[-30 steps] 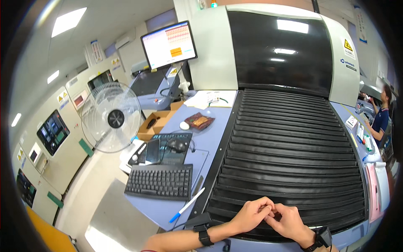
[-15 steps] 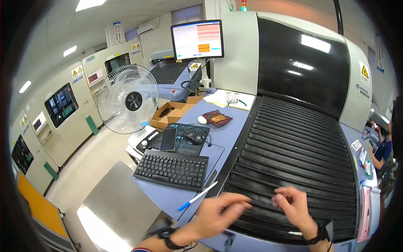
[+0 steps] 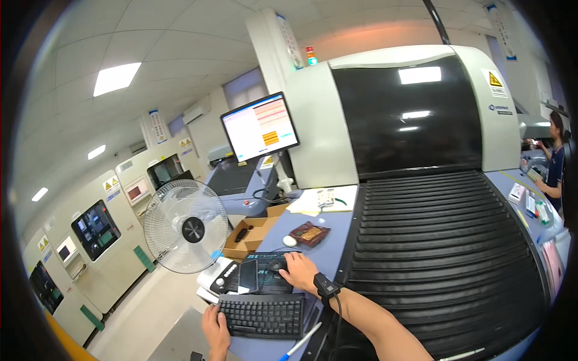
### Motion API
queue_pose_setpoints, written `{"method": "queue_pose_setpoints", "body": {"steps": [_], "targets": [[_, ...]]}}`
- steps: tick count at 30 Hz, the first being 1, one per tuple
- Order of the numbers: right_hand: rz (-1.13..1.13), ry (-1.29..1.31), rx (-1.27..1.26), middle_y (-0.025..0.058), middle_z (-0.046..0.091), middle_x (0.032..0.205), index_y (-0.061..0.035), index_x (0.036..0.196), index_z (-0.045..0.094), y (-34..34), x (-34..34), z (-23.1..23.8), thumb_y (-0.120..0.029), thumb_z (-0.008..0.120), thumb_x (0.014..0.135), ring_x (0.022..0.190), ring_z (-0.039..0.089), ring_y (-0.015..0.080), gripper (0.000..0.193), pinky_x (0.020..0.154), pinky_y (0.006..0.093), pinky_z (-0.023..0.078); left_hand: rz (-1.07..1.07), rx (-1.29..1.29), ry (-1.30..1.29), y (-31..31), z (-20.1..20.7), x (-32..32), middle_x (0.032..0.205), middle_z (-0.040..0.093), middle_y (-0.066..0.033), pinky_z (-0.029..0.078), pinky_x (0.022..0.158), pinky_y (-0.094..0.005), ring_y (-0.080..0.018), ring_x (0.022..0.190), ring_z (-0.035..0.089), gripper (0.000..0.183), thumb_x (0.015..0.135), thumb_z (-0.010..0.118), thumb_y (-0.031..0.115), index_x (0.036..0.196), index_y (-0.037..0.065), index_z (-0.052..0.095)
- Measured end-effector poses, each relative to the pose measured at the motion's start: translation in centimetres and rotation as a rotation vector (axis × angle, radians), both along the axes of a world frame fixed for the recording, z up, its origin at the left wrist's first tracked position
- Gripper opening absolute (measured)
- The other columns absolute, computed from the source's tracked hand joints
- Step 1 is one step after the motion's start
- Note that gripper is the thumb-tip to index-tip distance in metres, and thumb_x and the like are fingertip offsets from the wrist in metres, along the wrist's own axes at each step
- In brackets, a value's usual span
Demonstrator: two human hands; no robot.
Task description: Inspecting and marking circuit board panels at an industrial fabrication machine.
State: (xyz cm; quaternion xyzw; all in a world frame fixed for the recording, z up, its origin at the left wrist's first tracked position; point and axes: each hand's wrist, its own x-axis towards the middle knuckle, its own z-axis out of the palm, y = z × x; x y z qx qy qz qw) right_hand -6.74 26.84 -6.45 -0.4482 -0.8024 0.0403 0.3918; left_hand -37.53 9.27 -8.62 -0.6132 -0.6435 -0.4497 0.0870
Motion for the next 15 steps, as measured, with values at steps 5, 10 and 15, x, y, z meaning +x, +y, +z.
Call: {"method": "queue_pose_setpoints", "body": {"steps": [5,10,15], "targets": [[0.017,0.164,-0.043,0.0228,0.060,0.130,0.0024,0.133,0.054,2.2,-2.6,-1.0,-0.044,0.073,0.089,0.121,0.058,0.0392,0.067,0.103,0.0481,0.047,-0.052,-0.160,0.140,0.0,1.7,1.4,0.151,0.050,-0.0239,0.034,0.115,-0.0502,-0.0414,0.141,0.044,0.047,0.098,0.060,0.033,0.134,0.003,0.064],[0.129,-0.021,0.001,0.0213,0.060,0.127,0.0019,0.130,0.055,3.0,-3.2,-1.8,-0.035,0.072,0.089,0.117,0.060,0.0399,0.058,0.100,0.0480,0.048,-0.067,-0.178,0.022,0.6,1.0,0.2,0.148,0.053,-0.0231,0.035,0.114,-0.0497,-0.0416,0.139,0.046,0.045,0.098,0.059,0.035,0.131,0.004,0.066],[0.071,0.043,0.081,0.0211,0.061,0.120,0.0021,0.122,0.057,2.6,-3.1,-1.8,-0.022,0.067,0.083,0.109,0.061,0.0398,0.047,0.096,0.0481,0.050,-0.090,-0.162,0.033,0.6,1.3,0.5,0.140,0.062,-0.0204,0.037,0.113,-0.0493,-0.0402,0.136,0.052,0.040,0.099,0.057,0.033,0.128,0.008,0.070]]}}
